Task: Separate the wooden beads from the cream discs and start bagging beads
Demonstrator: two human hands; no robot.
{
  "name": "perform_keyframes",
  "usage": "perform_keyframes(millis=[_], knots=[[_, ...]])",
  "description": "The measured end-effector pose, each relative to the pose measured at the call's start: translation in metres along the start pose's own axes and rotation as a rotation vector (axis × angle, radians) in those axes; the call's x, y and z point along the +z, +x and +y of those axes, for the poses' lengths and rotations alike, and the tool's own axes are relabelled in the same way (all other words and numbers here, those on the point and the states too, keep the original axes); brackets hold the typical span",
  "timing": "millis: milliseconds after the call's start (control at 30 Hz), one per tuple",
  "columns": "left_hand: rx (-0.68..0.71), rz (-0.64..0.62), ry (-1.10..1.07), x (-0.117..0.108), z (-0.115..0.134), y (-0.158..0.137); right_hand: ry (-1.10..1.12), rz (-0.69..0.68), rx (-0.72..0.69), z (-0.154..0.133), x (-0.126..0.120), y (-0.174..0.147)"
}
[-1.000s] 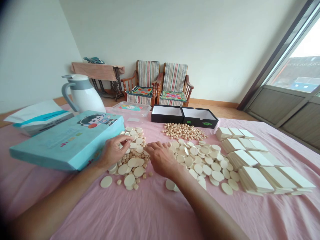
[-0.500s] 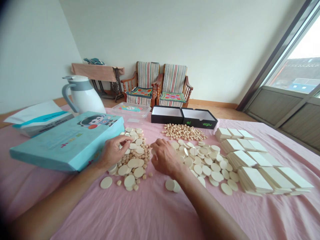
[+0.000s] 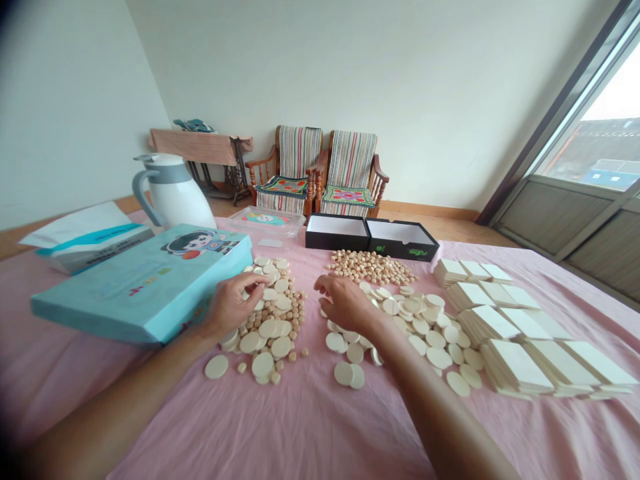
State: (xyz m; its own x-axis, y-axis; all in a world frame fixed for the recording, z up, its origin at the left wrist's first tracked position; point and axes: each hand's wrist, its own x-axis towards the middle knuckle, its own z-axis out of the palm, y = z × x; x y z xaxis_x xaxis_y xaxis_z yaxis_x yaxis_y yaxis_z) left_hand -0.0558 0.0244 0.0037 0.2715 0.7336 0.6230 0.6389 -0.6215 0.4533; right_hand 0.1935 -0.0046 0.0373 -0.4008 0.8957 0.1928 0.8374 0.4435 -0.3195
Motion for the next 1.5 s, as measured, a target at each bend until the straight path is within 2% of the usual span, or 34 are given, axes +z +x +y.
perform_keyframes(millis=[200, 433, 567, 767, 900, 1033, 1200, 1267, 1367, 1500], knots=[[0.016, -0.017, 0.008, 0.001, -0.001, -0.001, -0.181, -0.148, -0.056, -0.015, 0.025, 0.041], [0.021, -0.015, 0.006, 0.001, -0.002, 0.000, -0.201, -0.140, -0.031, -0.015, 0.040, 0.049], [0.007, -0.016, -0.008, 0.000, -0.002, 0.000, -0.221, -0.067, 0.064, 0.008, 0.025, 0.059], [-0.008, -0.012, -0.017, 0.001, -0.002, 0.000, -0.300, 0.082, 0.321, 0.065, -0.004, 0.072], [-0.003, -0.004, -0.015, 0.000, -0.001, 0.001, -0.318, 0.176, 0.416, 0.080, -0.011, 0.069], [0.000, -0.007, -0.008, 0.001, -0.002, 0.000, -0.276, 0.175, 0.346, 0.066, -0.006, 0.064], [-0.007, -0.001, 0.010, 0.001, -0.002, 0.000, -0.151, -0.006, 0.064, 0.024, 0.018, 0.061], [-0.017, 0.029, 0.018, 0.000, -0.001, 0.000, -0.124, -0.057, -0.005, 0.010, 0.030, 0.060], [-0.035, 0.096, 0.028, -0.002, -0.002, 0.000, -0.122, -0.088, -0.034, -0.004, 0.043, 0.060], [-0.045, 0.131, 0.039, -0.004, -0.003, 0.000, -0.155, -0.098, 0.003, -0.009, 0.051, 0.061]])
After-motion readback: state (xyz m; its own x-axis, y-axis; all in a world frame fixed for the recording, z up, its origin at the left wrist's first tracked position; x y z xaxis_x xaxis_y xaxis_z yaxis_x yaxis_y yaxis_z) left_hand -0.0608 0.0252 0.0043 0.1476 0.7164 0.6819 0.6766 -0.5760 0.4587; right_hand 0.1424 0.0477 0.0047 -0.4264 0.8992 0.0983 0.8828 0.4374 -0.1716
